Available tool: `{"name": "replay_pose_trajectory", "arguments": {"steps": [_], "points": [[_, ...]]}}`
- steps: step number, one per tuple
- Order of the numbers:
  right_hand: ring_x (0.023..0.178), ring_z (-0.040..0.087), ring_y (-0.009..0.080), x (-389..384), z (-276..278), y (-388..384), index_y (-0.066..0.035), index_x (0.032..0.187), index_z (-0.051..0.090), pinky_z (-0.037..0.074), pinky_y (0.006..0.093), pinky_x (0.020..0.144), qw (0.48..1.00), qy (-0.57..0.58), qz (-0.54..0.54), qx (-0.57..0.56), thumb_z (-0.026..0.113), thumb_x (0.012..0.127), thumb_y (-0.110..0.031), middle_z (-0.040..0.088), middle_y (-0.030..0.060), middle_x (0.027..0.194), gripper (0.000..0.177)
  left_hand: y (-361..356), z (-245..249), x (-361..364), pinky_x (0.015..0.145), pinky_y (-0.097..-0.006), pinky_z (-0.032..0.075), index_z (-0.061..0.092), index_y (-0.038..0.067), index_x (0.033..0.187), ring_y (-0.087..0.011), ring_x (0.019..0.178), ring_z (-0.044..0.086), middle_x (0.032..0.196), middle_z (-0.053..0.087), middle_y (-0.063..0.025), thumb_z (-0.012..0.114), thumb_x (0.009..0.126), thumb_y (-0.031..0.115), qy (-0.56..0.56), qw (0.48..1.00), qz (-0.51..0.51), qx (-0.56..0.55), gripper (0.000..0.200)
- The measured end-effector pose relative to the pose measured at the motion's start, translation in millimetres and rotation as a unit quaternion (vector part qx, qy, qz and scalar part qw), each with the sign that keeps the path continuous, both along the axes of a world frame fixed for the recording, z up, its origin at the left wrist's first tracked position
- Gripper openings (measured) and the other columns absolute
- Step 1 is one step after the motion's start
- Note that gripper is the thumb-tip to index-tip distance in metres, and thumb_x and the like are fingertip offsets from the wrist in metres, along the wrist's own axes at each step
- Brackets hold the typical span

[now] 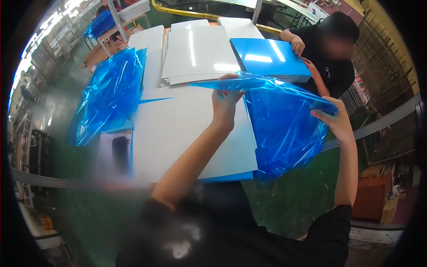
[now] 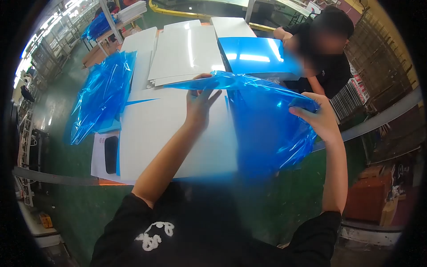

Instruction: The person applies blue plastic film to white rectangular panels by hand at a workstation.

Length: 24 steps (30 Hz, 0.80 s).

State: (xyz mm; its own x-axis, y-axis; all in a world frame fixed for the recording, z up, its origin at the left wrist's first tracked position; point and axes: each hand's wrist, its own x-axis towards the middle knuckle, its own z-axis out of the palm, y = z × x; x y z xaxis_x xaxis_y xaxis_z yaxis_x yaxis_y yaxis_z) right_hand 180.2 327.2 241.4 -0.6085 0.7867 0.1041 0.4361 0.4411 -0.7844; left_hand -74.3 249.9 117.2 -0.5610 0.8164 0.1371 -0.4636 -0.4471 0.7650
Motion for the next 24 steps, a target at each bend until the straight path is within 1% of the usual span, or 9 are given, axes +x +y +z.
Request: {"name": "replay_pose_trajectory", "arguments": {"steps": [5,8,11,14,17,20,21,23,24], "points": [[0.082,0.059,0.0099,1.1,-6.9,0.4,0.000,0.104,0.064,0.047,0.0226,0.073,0.995,0.053,-0.083,-0.021,0.078,0.073,-0.012,0.065,0.0039,0.090,0.036,-10.1,11.7,-26.6,0.087,-0.0286,0.047,0.057,0.006,0.114,-0.0158,0.097,0.058,0.097,0.063,-0.0056,0.066,0.086,0.012,0.073,0.997,0.000,-0.002,0.030],[0.084,0.061,0.0116,-3.1,-6.4,1.1,0.000,0.110,0.060,0.047,0.0256,0.078,0.990,0.092,-0.065,-0.080,0.076,0.072,-0.008,0.065,0.0045,0.092,0.041,-14.7,25.1,-40.5,0.093,-0.0342,0.046,0.034,0.001,0.135,-0.0234,0.110,0.052,0.129,0.044,-0.0200,0.074,0.080,0.028,0.055,0.998,0.025,-0.019,0.073],[0.093,0.061,0.0149,-16.7,0.4,-7.6,0.000,0.117,0.056,0.047,0.0288,0.085,0.982,0.092,-0.054,-0.153,0.076,0.070,-0.006,0.064,0.0071,0.099,0.051,-25.2,11.1,-25.2,0.097,-0.0368,0.044,0.021,-0.001,0.141,-0.0295,0.119,0.047,0.139,0.030,-0.0243,0.076,0.077,0.036,0.062,0.989,-0.076,-0.111,0.092],[0.095,0.060,0.0148,-23.7,-13.4,-20.7,-0.002,0.125,0.052,0.048,0.0282,0.085,0.986,0.111,-0.073,-0.102,0.079,0.071,-0.010,0.061,0.0082,0.107,0.061,-25.5,-0.9,-17.8,0.100,-0.0416,0.044,0.023,-0.007,0.139,-0.0325,0.126,0.042,0.137,0.034,-0.0246,0.068,0.085,0.038,-0.079,0.915,-0.359,-0.165,0.083],[0.096,0.059,0.0135,-25.3,-16.6,-27.9,-0.004,0.125,0.052,0.047,0.0268,0.085,0.992,0.076,-0.042,-0.092,0.079,0.071,-0.009,0.060,0.0080,0.106,0.061,-11.0,-18.0,-6.1,0.095,-0.0409,0.048,0.034,-0.008,0.132,-0.0299,0.116,0.051,0.128,0.045,-0.0214,0.063,0.089,0.036,-0.288,0.848,-0.405,-0.182,0.068],[0.095,0.056,0.0108,-27.0,-9.4,-29.2,-0.002,0.111,0.056,0.045,0.0258,0.085,0.996,0.034,0.074,-0.021,0.072,0.072,0.000,0.061,0.0063,0.102,0.042,5.8,-37.9,1.1,0.086,-0.0382,0.053,0.045,-0.005,0.121,-0.0254,0.101,0.059,0.112,0.056,-0.0173,0.060,0.092,0.033,-0.322,0.797,-0.492,-0.140,0.051],[0.097,0.056,0.0111,-28.4,-1.9,-24.2,-0.002,0.104,0.056,0.044,0.0266,0.086,0.989,-0.006,0.145,-0.020,0.071,0.071,0.002,0.061,0.0066,0.103,0.036,9.6,-41.4,7.3,0.077,-0.0365,0.055,0.054,0.001,0.108,-0.0218,0.087,0.062,0.098,0.060,-0.0120,0.059,0.093,0.028,-0.336,0.808,-0.464,-0.137,0.031],[0.092,0.054,0.0085,-33.8,11.3,-40.1,-0.003,0.084,0.053,0.044,0.0253,0.081,0.986,-0.022,0.158,-0.051,0.067,0.069,0.007,0.063,0.0070,0.101,0.023,20.8,-63.2,13.1,0.072,-0.0354,0.055,0.057,0.004,0.102,-0.0209,0.084,0.061,0.094,0.061,-0.0102,0.058,0.092,0.024,-0.010,0.933,-0.358,0.020,0.021],[0.090,0.055,0.0084,-31.1,10.9,-44.0,-0.002,0.084,0.053,0.044,0.0254,0.080,0.986,-0.035,0.162,-0.028,0.067,0.068,0.007,0.063,0.0076,0.100,0.023,18.9,-57.5,10.9,0.070,-0.0347,0.054,0.058,0.006,0.098,-0.0199,0.082,0.061,0.091,0.061,-0.0088,0.058,0.092,0.021,-0.120,0.904,-0.410,0.027,0.016]]}}
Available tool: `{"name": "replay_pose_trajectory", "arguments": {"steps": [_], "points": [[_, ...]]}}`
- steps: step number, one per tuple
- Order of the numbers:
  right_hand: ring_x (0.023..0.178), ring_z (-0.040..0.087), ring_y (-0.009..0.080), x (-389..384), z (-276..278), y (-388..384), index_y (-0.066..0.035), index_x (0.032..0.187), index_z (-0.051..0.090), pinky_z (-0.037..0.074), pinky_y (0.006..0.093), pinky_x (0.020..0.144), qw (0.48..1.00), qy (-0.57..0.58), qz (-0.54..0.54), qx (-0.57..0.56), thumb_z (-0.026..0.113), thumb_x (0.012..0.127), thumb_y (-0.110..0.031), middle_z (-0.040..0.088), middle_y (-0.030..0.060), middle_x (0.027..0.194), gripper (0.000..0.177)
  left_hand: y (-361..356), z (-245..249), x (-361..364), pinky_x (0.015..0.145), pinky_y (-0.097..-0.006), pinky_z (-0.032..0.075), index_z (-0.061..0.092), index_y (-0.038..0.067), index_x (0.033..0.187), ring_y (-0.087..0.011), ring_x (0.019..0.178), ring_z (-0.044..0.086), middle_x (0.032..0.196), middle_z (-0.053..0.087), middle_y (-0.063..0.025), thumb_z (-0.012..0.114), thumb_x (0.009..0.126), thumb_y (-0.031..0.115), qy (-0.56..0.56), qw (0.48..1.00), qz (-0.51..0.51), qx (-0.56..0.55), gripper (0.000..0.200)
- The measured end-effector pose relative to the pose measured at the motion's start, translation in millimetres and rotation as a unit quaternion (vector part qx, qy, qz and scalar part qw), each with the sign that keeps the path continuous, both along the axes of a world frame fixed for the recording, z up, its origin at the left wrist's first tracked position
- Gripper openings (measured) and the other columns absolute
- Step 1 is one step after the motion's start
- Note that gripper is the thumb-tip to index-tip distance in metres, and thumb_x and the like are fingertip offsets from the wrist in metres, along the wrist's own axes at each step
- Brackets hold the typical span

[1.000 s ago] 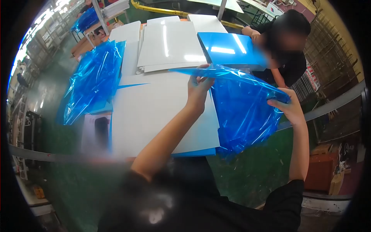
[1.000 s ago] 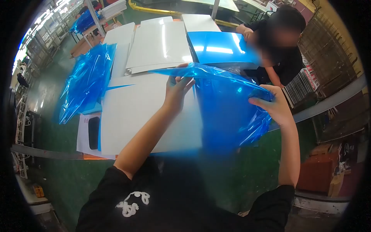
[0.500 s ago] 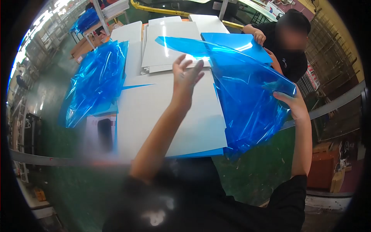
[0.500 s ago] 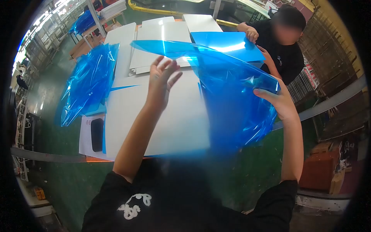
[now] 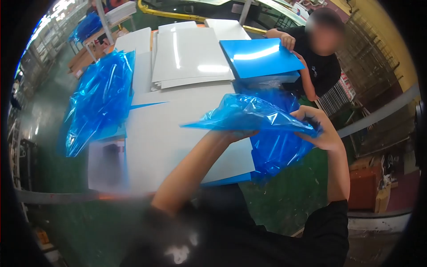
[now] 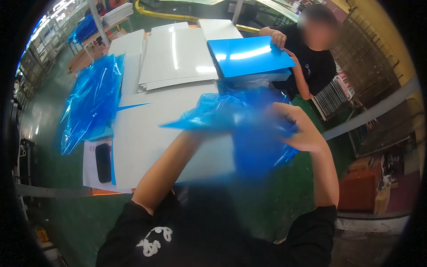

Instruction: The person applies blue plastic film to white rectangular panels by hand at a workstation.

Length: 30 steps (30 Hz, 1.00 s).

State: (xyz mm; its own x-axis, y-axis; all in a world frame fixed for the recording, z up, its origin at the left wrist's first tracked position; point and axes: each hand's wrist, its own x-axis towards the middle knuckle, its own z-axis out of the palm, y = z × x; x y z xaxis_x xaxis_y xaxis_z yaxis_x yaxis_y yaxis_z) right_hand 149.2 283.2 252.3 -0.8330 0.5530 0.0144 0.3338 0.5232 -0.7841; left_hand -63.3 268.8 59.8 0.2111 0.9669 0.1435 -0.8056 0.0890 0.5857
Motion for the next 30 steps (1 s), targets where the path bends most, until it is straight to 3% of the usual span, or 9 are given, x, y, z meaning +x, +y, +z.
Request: {"name": "replay_pose_trajectory", "arguments": {"steps": [2,6,10,12,14,17,19,21,30], "points": [[0.086,0.056,0.0084,5.3,0.3,-3.7,-0.002,0.083,0.053,0.046,0.0255,0.076,0.998,-0.022,0.017,0.048,0.067,0.066,0.007,0.064,0.0087,0.098,0.023,-4.1,10.7,-4.0,0.067,-0.0333,0.053,0.061,0.010,0.092,-0.0178,0.079,0.061,0.085,0.062,-0.0059,0.058,0.090,0.015,-0.208,0.967,-0.112,-0.095,0.006],[0.085,0.061,0.0099,12.3,-0.2,-16.1,-0.001,0.077,0.052,0.048,0.0253,0.074,0.990,-0.042,0.039,0.129,0.070,0.060,0.006,0.069,0.0157,0.099,0.025,-19.9,42.7,-3.4,0.069,-0.0314,0.052,0.061,0.010,0.092,-0.0147,0.077,0.059,0.084,0.060,-0.0043,0.060,0.086,0.008,0.077,0.992,0.102,0.006,0.006],[0.096,0.066,0.0158,17.4,-2.2,-32.9,0.002,0.088,0.063,0.050,0.0265,0.082,0.982,-0.080,-0.080,0.149,0.068,0.060,0.011,0.070,0.0153,0.101,0.030,-22.9,36.9,-0.2,0.071,-0.0296,0.051,0.059,0.009,0.096,-0.0143,0.080,0.058,0.088,0.058,-0.0031,0.064,0.078,-0.004,0.169,0.975,0.106,0.099,0.022],[0.096,0.067,0.0183,20.7,1.9,-37.8,0.002,0.097,0.065,0.050,0.0268,0.084,0.964,-0.071,-0.126,0.222,0.067,0.060,0.012,0.070,0.0145,0.098,0.038,-29.1,48.7,-4.2,0.072,-0.0280,0.050,0.059,0.008,0.097,-0.0131,0.081,0.057,0.090,0.059,-0.0022,0.066,0.078,0.005,0.224,0.967,0.103,0.057,0.020],[0.096,0.067,0.0198,23.4,2.3,-34.3,0.002,0.102,0.066,0.050,0.0266,0.084,0.951,-0.045,-0.168,0.255,0.066,0.060,0.012,0.070,0.0142,0.096,0.043,-27.0,20.6,2.3,0.069,-0.0259,0.048,0.062,0.006,0.095,-0.0115,0.076,0.057,0.088,0.060,-0.0016,0.064,0.088,0.030,0.073,0.995,0.057,-0.044,0.025],[0.092,0.069,0.0231,31.6,1.4,-6.6,-0.003,0.106,0.066,0.052,0.0276,0.079,0.930,0.005,-0.204,0.305,0.062,0.067,0.009,0.070,0.0156,0.092,0.041,-41.0,-0.8,9.1,0.072,-0.0304,0.049,0.058,0.009,0.097,-0.0145,0.079,0.055,0.086,0.056,-0.0024,0.067,0.082,0.013,0.322,0.942,0.079,0.044,0.019],[0.093,0.069,0.0234,37.0,3.4,10.6,-0.003,0.106,0.066,0.052,0.0279,0.079,0.915,-0.010,-0.219,0.339,0.063,0.066,0.008,0.070,0.0153,0.092,0.041,-52.2,3.3,15.5,0.072,-0.0318,0.048,0.056,0.009,0.098,-0.0153,0.078,0.053,0.083,0.052,-0.0022,0.066,0.081,0.011,0.291,0.953,0.059,-0.056,0.019],[0.092,0.068,0.0256,42.6,0.7,23.7,-0.005,0.105,0.067,0.052,0.0284,0.079,0.898,-0.025,-0.229,0.374,0.063,0.067,0.007,0.070,0.0140,0.093,0.039,-77.7,61.9,24.2,0.070,-0.0317,0.047,0.055,0.008,0.097,-0.0149,0.073,0.050,0.079,0.049,-0.0012,0.063,0.085,0.019,0.050,0.948,-0.001,-0.313,0.018],[0.085,0.067,0.0252,58.8,-0.8,40.5,-0.013,0.107,0.066,0.053,0.0327,0.073,0.754,-0.068,-0.244,0.606,0.063,0.061,0.005,0.069,0.0091,0.092,0.049,-121.5,107.4,30.3,0.067,-0.0274,0.042,0.052,0.010,0.088,-0.0095,0.066,0.044,0.068,0.039,0.0027,0.062,0.086,0.024,0.019,0.935,0.051,-0.350,0.018]]}}
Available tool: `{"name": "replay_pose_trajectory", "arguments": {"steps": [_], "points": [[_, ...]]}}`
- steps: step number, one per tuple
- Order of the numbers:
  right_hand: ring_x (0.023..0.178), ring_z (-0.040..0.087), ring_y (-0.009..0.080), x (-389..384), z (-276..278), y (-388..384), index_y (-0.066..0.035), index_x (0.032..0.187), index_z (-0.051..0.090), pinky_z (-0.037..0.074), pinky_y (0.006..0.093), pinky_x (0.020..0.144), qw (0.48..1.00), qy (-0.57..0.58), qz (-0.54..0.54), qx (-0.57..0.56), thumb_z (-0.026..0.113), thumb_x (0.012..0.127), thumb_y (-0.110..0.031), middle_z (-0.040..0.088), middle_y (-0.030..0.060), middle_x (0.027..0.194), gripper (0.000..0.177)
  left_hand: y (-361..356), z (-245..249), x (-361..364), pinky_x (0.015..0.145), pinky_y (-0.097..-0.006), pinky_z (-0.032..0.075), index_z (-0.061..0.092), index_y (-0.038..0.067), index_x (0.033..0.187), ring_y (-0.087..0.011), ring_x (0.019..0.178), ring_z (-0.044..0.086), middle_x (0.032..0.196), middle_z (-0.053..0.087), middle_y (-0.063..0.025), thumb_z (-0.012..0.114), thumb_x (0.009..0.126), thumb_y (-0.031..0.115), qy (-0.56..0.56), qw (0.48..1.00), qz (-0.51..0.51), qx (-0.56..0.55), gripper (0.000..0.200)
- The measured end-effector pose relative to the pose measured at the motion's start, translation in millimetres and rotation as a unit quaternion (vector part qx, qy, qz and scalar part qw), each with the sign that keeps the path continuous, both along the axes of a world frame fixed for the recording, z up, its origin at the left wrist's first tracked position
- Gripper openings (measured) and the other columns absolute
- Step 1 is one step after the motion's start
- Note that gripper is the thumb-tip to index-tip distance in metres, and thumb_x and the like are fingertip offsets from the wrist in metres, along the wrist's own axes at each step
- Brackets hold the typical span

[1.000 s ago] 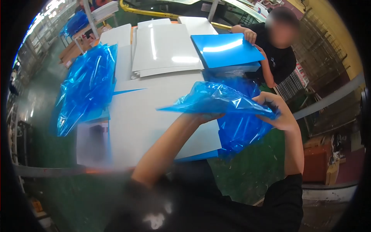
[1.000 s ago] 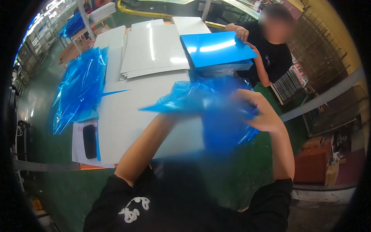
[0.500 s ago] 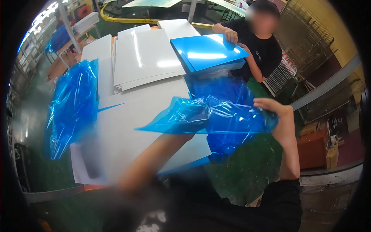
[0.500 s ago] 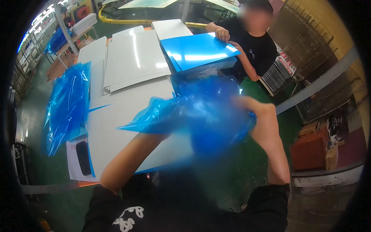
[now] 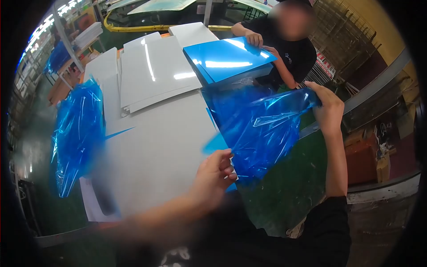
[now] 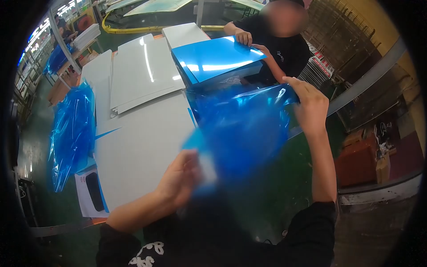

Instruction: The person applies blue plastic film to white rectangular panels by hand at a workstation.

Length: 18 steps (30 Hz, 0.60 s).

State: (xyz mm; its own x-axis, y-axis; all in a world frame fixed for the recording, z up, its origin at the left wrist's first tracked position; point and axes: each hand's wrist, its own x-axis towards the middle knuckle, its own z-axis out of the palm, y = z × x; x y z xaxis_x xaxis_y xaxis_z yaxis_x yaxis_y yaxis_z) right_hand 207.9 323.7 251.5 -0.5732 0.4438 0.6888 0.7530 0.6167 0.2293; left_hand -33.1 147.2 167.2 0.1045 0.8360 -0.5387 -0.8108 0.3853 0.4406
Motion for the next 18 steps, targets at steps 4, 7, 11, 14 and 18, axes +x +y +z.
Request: {"name": "replay_pose_trajectory", "arguments": {"steps": [4,7,11,14,18], "points": [[0.084,0.066,0.0264,6.0,-1.4,-1.2,-0.013,0.105,0.065,0.052,0.0338,0.077,0.995,-0.050,-0.015,0.086,0.063,0.064,0.000,0.068,0.0079,0.086,0.043,-2.7,15.8,-2.3,0.062,-0.0232,0.035,0.045,0.017,0.075,-0.0055,0.064,0.040,0.069,0.039,0.0061,0.059,0.089,0.019,-0.037,0.994,0.087,0.058,0.020],[0.080,0.066,0.0269,2.5,-1.6,-4.5,-0.010,0.103,0.063,0.052,0.0364,0.079,0.995,-0.029,-0.005,0.095,0.063,0.067,-0.002,0.067,0.0073,0.082,0.037,3.6,18.6,-5.9,0.071,-0.0266,0.043,0.045,0.017,0.077,-0.0070,0.069,0.046,0.070,0.042,0.0052,0.059,0.089,0.017,-0.006,0.981,0.152,0.122,0.019],[0.081,0.065,0.0253,2.2,-1.6,-9.3,-0.007,0.102,0.061,0.050,0.0378,0.083,0.992,0.011,-0.015,0.123,0.067,0.072,-0.008,0.066,0.0050,0.085,0.030,14.7,23.3,-2.1,0.100,-0.0475,0.044,0.044,0.015,0.081,-0.0181,0.096,0.059,0.080,0.056,-0.0008,0.057,0.090,0.014,0.031,0.945,0.230,0.230,0.015],[0.088,0.062,0.0214,6.2,-11.4,-14.5,-0.006,0.107,0.059,0.049,0.0365,0.086,0.978,0.172,-0.029,0.113,0.073,0.074,-0.012,0.062,0.0061,0.102,0.036,15.4,34.5,3.3,0.105,-0.0507,0.037,0.045,0.015,0.092,-0.0250,0.114,0.051,0.100,0.055,-0.0034,0.056,0.089,0.020,0.018,0.940,0.222,0.260,0.013],[0.094,0.054,0.0188,21.8,-94.9,-17.0,-0.005,0.118,0.052,0.046,0.0316,0.080,0.782,0.621,0.045,0.030,0.075,0.077,-0.009,0.047,0.0080,0.117,0.047,13.1,38.9,12.1,0.099,-0.0520,0.044,0.042,0.012,0.095,-0.0295,0.114,0.055,0.113,0.058,-0.0102,0.055,0.086,0.015,-0.008,0.931,0.236,0.278,0.017]]}}
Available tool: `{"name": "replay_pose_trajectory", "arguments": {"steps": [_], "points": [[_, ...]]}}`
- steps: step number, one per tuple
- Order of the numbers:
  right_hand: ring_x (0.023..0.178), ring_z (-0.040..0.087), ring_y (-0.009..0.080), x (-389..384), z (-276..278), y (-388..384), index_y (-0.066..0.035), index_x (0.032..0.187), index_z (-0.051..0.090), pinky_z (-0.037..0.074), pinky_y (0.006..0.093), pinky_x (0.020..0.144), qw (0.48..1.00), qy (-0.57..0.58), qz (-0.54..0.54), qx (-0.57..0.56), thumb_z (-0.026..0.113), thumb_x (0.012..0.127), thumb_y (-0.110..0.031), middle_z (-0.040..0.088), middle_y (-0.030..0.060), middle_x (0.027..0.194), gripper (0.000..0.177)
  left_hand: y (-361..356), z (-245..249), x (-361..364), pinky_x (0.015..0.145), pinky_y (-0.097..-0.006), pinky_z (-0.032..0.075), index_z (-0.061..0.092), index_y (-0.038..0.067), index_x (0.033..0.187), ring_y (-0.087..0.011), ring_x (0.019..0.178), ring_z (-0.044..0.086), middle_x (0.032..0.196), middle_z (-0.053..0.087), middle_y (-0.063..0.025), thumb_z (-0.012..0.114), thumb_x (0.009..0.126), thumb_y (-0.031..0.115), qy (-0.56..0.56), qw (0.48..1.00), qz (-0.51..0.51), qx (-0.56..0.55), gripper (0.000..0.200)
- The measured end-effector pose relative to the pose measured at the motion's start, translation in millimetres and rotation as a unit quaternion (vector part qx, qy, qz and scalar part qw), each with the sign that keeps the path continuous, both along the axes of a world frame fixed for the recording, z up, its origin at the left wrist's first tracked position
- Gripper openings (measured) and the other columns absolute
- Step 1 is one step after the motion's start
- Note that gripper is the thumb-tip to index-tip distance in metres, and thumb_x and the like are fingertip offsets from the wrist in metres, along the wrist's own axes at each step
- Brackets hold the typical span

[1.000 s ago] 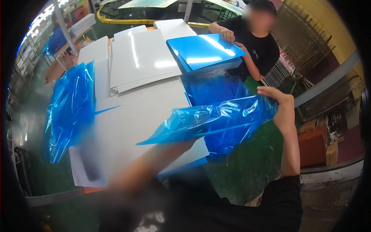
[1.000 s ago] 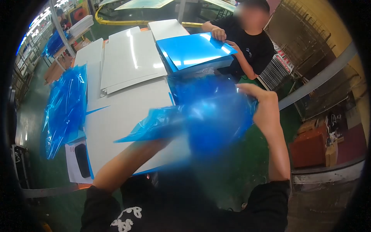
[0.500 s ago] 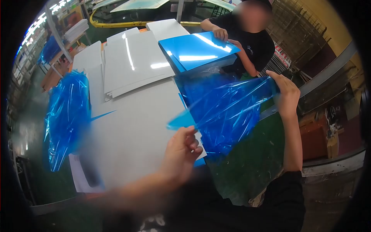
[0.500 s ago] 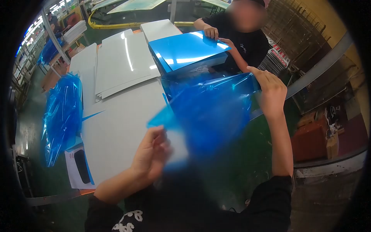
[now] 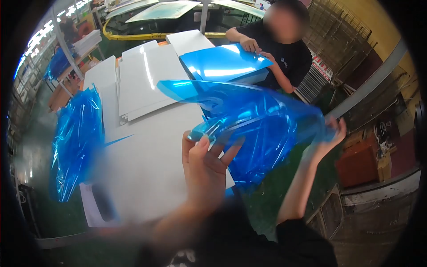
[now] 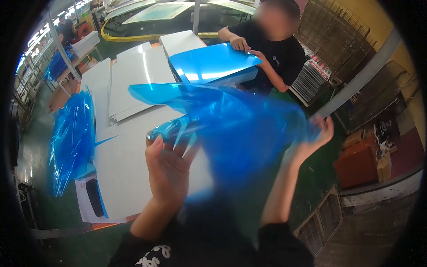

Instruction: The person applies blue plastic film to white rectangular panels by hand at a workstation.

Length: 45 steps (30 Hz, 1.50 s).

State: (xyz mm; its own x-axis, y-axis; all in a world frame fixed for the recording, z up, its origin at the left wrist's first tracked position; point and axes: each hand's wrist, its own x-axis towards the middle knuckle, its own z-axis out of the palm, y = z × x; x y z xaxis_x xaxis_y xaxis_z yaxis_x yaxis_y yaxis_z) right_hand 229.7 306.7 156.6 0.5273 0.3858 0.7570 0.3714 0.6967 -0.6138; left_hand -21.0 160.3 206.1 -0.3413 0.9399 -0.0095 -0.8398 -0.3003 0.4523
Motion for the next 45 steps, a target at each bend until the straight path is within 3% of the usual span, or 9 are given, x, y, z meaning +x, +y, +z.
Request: {"name": "replay_pose_trajectory", "arguments": {"steps": [3,6,15,18,22,24,27,31,45], "points": [[0.100,0.056,0.0213,18.1,-76.2,-16.0,-0.008,0.115,0.057,0.048,0.0361,0.084,0.890,0.278,0.333,-0.139,0.059,0.091,-0.032,0.055,0.0092,0.117,0.033,-3.4,-9.4,-2.1,0.101,-0.0521,0.043,0.043,0.010,0.109,-0.0327,0.119,0.051,0.127,0.052,-0.0135,0.054,0.084,0.018,0.020,0.999,-0.028,0.021,0.029],[0.099,0.057,0.0226,-15.3,-87.9,-26.7,-0.010,0.118,0.057,0.048,0.0386,0.083,0.592,0.375,0.701,-0.129,0.053,0.093,-0.041,0.057,0.0095,0.122,0.040,-8.5,-16.9,-15.8,0.098,-0.0510,0.044,0.046,0.011,0.118,-0.0331,0.120,0.050,0.134,0.048,-0.0161,0.050,0.086,0.022,0.007,0.997,-0.053,0.051,0.034],[0.048,0.036,0.0058,-47.4,-55.0,-18.3,-0.014,0.128,0.050,0.038,0.0211,0.054,0.275,0.555,0.780,0.087,0.044,0.093,-0.053,0.062,-0.0007,0.090,0.053,-29.3,-36.2,-78.4,0.065,-0.0338,0.058,0.054,-0.002,0.119,-0.0232,0.088,0.067,0.128,0.054,-0.0194,0.041,0.095,0.025,-0.227,0.950,-0.176,0.120,0.038],[0.055,0.036,0.0109,-37.1,-52.2,7.4,-0.010,0.131,0.046,0.044,0.0336,0.068,0.410,0.365,0.835,0.043,0.036,0.090,-0.066,0.047,-0.0013,0.073,0.070,-37.9,-35.2,-101.3,0.054,-0.0311,0.058,0.052,-0.006,0.118,-0.0228,0.078,0.068,0.124,0.056,-0.0227,0.041,0.095,0.024,-0.184,0.964,-0.176,0.073,0.039],[0.117,0.050,0.0283,-94.9,10.1,-24.7,0.003,0.141,0.031,0.040,0.0386,0.098,0.597,0.180,0.726,-0.290,0.036,0.078,-0.080,0.052,0.0203,0.127,0.104,-27.4,-13.7,-116.0,0.036,-0.0194,0.044,0.053,0.004,0.117,-0.0177,0.058,0.061,0.110,0.059,-0.0251,0.046,0.092,0.026,-0.154,0.956,-0.235,-0.085,0.033],[0.130,0.041,0.0330,-126.0,12.8,-30.5,0.008,0.142,0.021,0.033,0.0453,0.106,0.522,0.037,0.800,-0.294,0.040,0.068,-0.086,0.042,0.0262,0.138,0.121,-18.9,-24.3,-118.9,0.041,-0.0204,0.048,0.055,-0.001,0.108,-0.0171,0.059,0.062,0.096,0.064,-0.0219,0.046,0.093,0.025,-0.157,0.948,-0.275,-0.024,0.032],[0.113,0.056,0.0291,-157.7,8.5,-37.2,0.005,0.137,0.035,0.040,0.0429,0.100,0.451,-0.021,0.868,-0.204,0.059,0.069,-0.076,0.054,0.0221,0.126,0.108,-15.1,-16.8,-113.6,0.049,-0.0254,0.054,0.058,-0.002,0.102,-0.0188,0.063,0.065,0.087,0.067,-0.0169,0.046,0.095,0.024,-0.114,0.965,-0.227,-0.065,0.030],[0.061,0.061,0.0150,-160.1,5.2,-42.2,-0.002,0.089,0.063,0.051,0.0276,0.063,0.589,-0.059,0.756,-0.281,0.075,0.077,-0.023,0.065,0.0108,0.076,0.027,-11.2,-23.1,-119.9,0.059,-0.0331,0.057,0.059,0.000,0.102,-0.0210,0.067,0.066,0.087,0.067,-0.0147,0.046,0.095,0.026,-0.148,0.963,-0.216,-0.068,0.030],[0.058,0.057,0.0101,-55.3,-3.6,-46.5,-0.005,0.097,0.062,0.050,0.0256,0.046,0.773,0.100,0.494,-0.385,0.060,0.091,-0.019,0.060,0.0028,0.072,0.015,54.1,-2.8,-125.0,0.102,-0.0545,0.038,0.054,0.005,0.114,-0.0360,0.130,0.040,0.139,0.045,-0.0156,0.038,0.098,0.024,0.046,0.975,-0.150,0.158,0.029]]}}
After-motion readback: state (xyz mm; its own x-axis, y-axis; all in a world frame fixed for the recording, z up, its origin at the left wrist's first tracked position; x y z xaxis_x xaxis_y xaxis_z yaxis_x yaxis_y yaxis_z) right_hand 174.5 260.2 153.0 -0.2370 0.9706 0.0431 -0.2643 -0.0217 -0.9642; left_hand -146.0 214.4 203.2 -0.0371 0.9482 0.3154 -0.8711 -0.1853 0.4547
